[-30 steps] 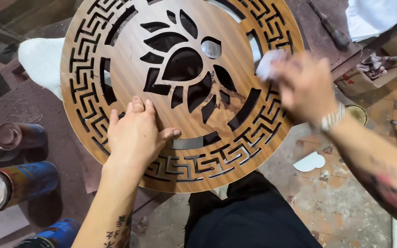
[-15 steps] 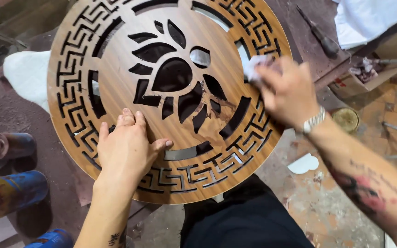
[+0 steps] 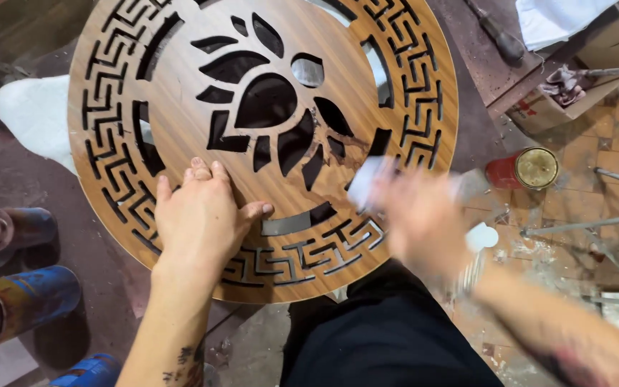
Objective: Staining a laser-cut wooden plaque using a cloth.
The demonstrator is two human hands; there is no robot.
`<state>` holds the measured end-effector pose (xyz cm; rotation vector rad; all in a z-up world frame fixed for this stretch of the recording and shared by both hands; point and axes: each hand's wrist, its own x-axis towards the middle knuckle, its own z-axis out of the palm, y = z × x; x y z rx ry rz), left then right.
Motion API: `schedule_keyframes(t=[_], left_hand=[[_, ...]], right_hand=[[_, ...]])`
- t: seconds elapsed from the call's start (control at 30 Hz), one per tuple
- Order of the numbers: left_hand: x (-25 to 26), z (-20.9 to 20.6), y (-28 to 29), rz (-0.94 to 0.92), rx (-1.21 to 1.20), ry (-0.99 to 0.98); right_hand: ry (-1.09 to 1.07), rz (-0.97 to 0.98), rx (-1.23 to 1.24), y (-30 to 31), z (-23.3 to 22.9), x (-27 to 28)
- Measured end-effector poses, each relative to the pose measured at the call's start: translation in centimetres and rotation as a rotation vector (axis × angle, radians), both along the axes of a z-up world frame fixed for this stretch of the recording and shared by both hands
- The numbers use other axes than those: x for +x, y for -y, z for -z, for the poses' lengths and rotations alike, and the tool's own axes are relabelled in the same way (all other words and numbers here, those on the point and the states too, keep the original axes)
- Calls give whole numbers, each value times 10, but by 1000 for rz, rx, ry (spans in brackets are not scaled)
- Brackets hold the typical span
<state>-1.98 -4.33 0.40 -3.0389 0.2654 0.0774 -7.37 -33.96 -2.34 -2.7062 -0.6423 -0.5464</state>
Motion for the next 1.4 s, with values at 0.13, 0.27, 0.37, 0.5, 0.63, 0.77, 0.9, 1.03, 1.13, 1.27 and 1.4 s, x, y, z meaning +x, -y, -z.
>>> schedule_keyframes(t=[0.13,0.27,0.37,0.5,0.63,0.77,0.9,1.03,1.13,1.27,1.4], left_hand=[[2,1,-3,19,-42,21],[0,-3,4,18,-18,28],[-8,-16,37,-7,5,-85],[-29,-9,98,447,-402,143],[-21,10,118,527,-448,213],[-14,19,121,579,-462,179],[-12,19,124,571,-441,166],[-12,17,126,551,-410,148],[-12,17,127,558,-403,141],[-14,17,128,544,-398,116],[-15,14,127,499,-445,86]], right_hand=[[-64,-115,50,-7,-10,-14],[124,39,-81,58,8,37],[-19,163,70,61,7,38],[-38,167,131,57,5,34],[-26,172,138,56,3,35],[-36,175,146,57,4,34],[-36,159,143,59,4,36],[-35,134,129,61,4,38],[-44,134,128,61,2,38],[-45,130,134,62,2,39],[-42,124,140,64,4,40]])
